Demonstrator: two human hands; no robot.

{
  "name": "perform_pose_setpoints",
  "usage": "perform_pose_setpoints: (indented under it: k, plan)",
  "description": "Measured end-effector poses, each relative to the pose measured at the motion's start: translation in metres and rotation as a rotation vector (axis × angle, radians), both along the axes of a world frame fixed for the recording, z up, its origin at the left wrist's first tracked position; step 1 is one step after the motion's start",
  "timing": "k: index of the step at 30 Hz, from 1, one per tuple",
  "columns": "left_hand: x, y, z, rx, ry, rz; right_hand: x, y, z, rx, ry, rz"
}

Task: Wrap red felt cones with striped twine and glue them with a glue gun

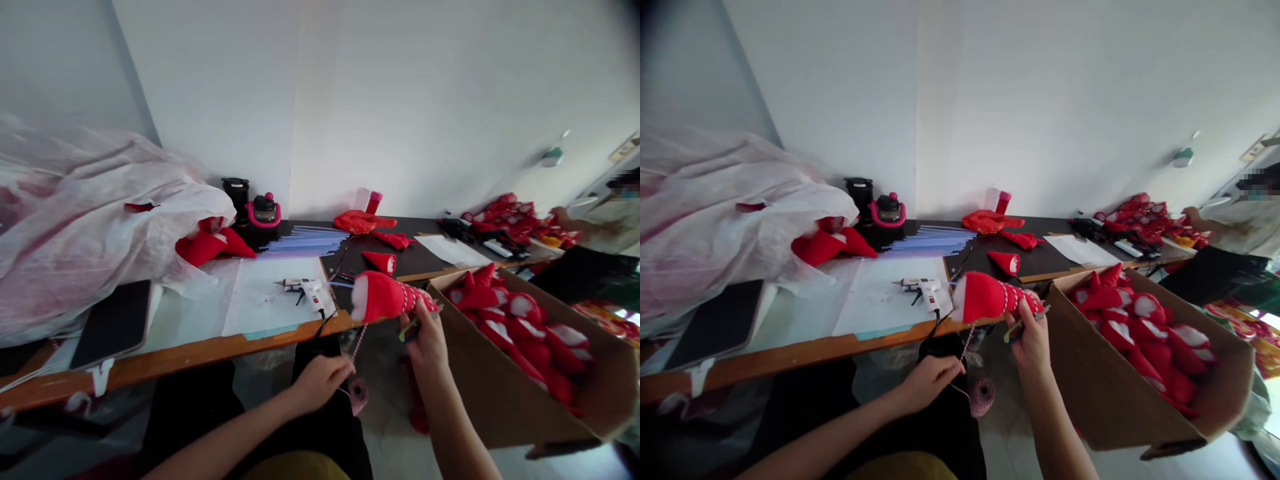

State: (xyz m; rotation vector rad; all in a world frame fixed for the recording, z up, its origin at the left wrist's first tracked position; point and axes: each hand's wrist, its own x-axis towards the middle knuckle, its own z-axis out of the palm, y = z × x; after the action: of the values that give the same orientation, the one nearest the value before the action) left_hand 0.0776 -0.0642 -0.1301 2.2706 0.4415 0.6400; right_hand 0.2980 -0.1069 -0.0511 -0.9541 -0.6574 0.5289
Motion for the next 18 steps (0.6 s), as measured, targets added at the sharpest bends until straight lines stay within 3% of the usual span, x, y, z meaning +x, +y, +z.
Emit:
perform_pose_setpoints:
  k: [3,5,7,11,15,18]
  plan:
    - [-0.024,-0.033,-0.007,0.024,0.162,-0.075,0.018,0.012,-0.008,0.017,0.033,-0.138]
    - [-0.046,-0.039,0.007,0.059,0.189,-0.082,0.029,0.016,-0.014,0.019,0.019,-0.21]
    - [-0.068,-0.034,0.034,0.099,0.15,-0.074,0.037,0.015,-0.02,0.012,-0.02,-0.258]
    - [-0.097,-0.002,0.113,0.169,0.006,-0.016,0.043,0.004,-0.029,-0.024,-0.156,-0.276]
    - [-0.093,0.035,0.181,0.306,-0.107,-0.018,0.036,-0.012,-0.027,-0.107,-0.34,-0.184]
    - [-0.077,0.061,0.209,0.296,-0.159,-0.009,0.027,-0.025,-0.019,-0.163,-0.459,-0.077]
